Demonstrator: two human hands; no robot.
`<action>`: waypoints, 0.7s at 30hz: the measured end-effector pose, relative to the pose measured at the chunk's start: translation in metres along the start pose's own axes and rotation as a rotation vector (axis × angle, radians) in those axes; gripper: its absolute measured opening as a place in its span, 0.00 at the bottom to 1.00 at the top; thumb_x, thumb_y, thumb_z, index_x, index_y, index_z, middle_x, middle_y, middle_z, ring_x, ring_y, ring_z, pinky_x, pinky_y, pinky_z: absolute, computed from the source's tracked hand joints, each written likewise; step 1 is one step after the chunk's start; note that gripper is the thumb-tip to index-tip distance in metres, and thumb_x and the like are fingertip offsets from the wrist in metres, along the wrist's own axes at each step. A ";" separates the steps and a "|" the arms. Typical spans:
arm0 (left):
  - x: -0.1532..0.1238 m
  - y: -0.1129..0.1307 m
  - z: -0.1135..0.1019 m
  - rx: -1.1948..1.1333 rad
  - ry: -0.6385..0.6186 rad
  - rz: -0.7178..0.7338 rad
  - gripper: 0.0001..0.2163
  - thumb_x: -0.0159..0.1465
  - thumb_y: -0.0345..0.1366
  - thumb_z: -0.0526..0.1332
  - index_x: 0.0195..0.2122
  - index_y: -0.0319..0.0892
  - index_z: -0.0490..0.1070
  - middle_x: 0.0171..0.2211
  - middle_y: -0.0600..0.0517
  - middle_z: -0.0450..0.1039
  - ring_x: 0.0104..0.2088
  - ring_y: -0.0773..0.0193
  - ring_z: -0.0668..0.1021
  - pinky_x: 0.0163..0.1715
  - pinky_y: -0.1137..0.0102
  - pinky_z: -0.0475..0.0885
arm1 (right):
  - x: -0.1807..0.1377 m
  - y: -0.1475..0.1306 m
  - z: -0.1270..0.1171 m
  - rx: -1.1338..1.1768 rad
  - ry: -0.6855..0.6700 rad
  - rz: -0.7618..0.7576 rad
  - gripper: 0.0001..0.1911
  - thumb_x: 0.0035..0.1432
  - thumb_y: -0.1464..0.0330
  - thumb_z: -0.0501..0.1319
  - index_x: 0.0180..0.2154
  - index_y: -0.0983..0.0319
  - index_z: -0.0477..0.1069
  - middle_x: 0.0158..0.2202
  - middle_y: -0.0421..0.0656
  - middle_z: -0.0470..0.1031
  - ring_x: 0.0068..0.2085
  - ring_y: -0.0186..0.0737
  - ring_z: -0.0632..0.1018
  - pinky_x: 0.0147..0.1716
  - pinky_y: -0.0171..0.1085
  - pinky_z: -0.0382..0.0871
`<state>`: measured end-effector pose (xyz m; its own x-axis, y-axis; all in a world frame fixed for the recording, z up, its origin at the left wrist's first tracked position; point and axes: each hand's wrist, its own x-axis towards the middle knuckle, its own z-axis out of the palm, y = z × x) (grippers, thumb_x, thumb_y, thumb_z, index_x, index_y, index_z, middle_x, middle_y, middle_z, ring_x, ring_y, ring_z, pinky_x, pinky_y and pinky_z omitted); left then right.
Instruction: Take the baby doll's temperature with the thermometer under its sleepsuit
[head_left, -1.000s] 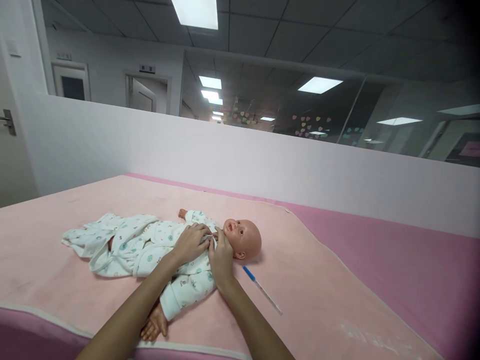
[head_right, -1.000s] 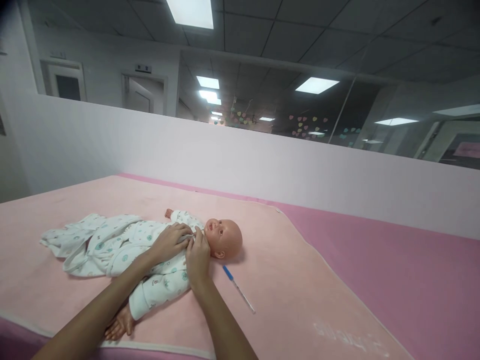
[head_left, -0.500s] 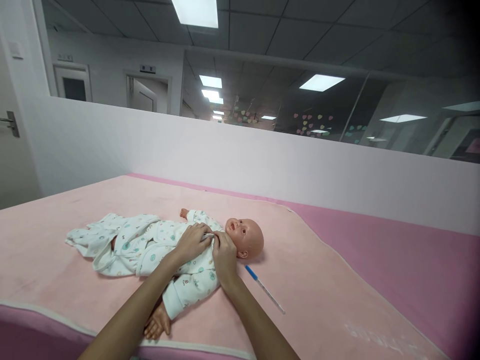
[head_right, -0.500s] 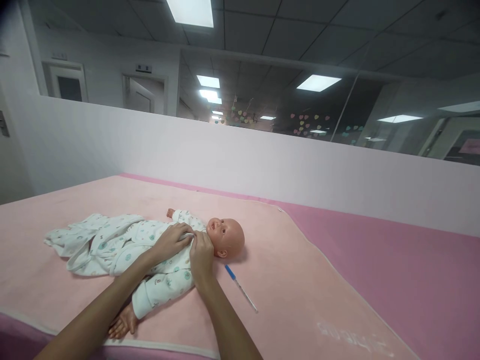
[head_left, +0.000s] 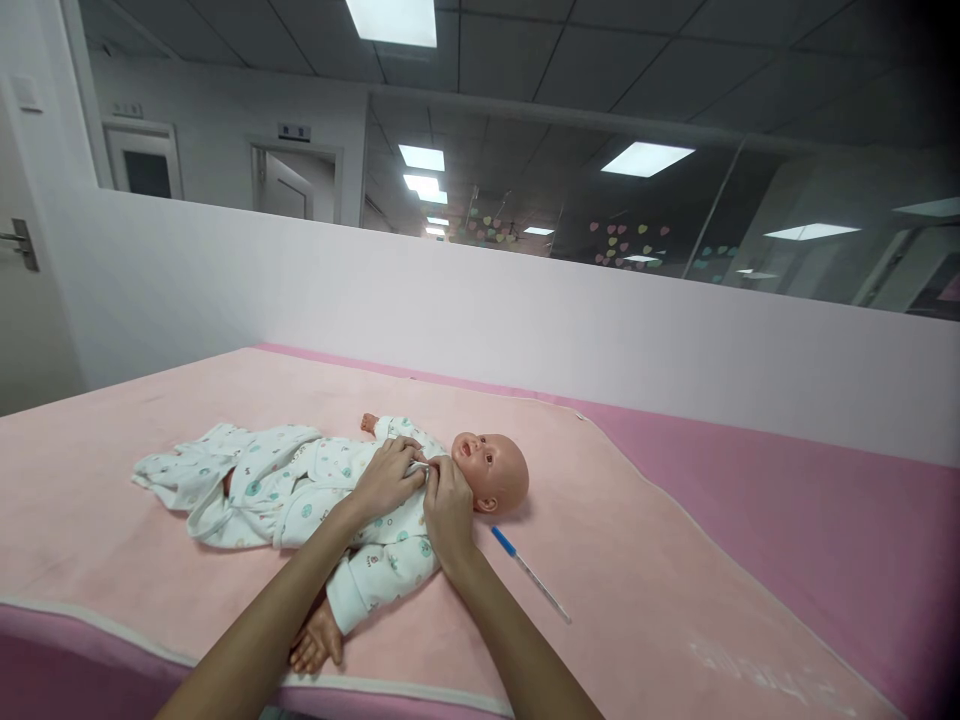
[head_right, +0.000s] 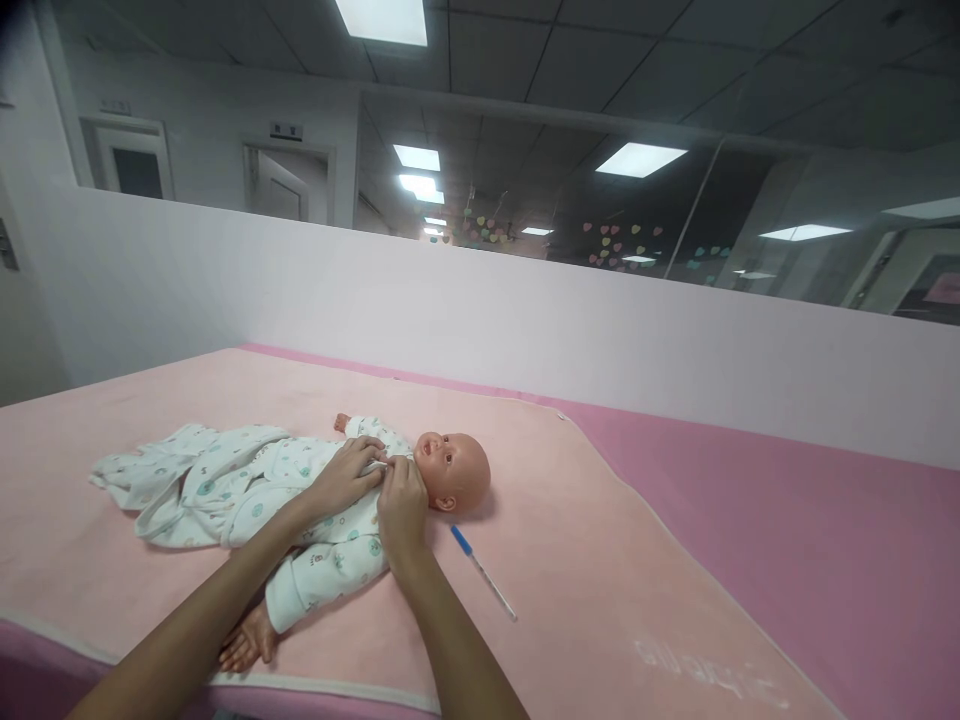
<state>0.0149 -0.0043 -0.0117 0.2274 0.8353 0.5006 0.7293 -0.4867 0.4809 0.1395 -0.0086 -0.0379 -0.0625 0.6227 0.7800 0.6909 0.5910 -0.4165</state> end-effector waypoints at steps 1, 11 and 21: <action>0.000 -0.001 0.000 -0.006 0.005 -0.002 0.08 0.58 0.34 0.52 0.35 0.42 0.69 0.45 0.50 0.65 0.47 0.58 0.66 0.49 0.62 0.61 | 0.000 0.000 0.000 0.000 0.000 -0.001 0.11 0.61 0.72 0.45 0.32 0.62 0.65 0.28 0.42 0.70 0.31 0.36 0.71 0.31 0.34 0.64; 0.000 0.000 0.001 0.059 -0.005 0.007 0.09 0.58 0.35 0.52 0.36 0.42 0.70 0.47 0.49 0.64 0.48 0.57 0.65 0.50 0.61 0.61 | 0.000 0.005 0.004 0.015 0.004 -0.011 0.11 0.59 0.76 0.47 0.32 0.62 0.66 0.30 0.42 0.72 0.33 0.38 0.72 0.34 0.35 0.65; 0.001 -0.001 0.003 0.081 -0.024 0.011 0.09 0.57 0.34 0.53 0.35 0.42 0.70 0.41 0.49 0.68 0.44 0.58 0.68 0.46 0.63 0.62 | 0.001 0.004 0.002 0.048 -0.005 -0.009 0.11 0.58 0.76 0.47 0.33 0.62 0.67 0.31 0.43 0.73 0.34 0.38 0.73 0.35 0.36 0.66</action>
<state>0.0162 -0.0018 -0.0141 0.2502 0.8364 0.4878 0.7760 -0.4745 0.4156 0.1411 -0.0050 -0.0399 -0.0724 0.6198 0.7814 0.6550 0.6204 -0.4314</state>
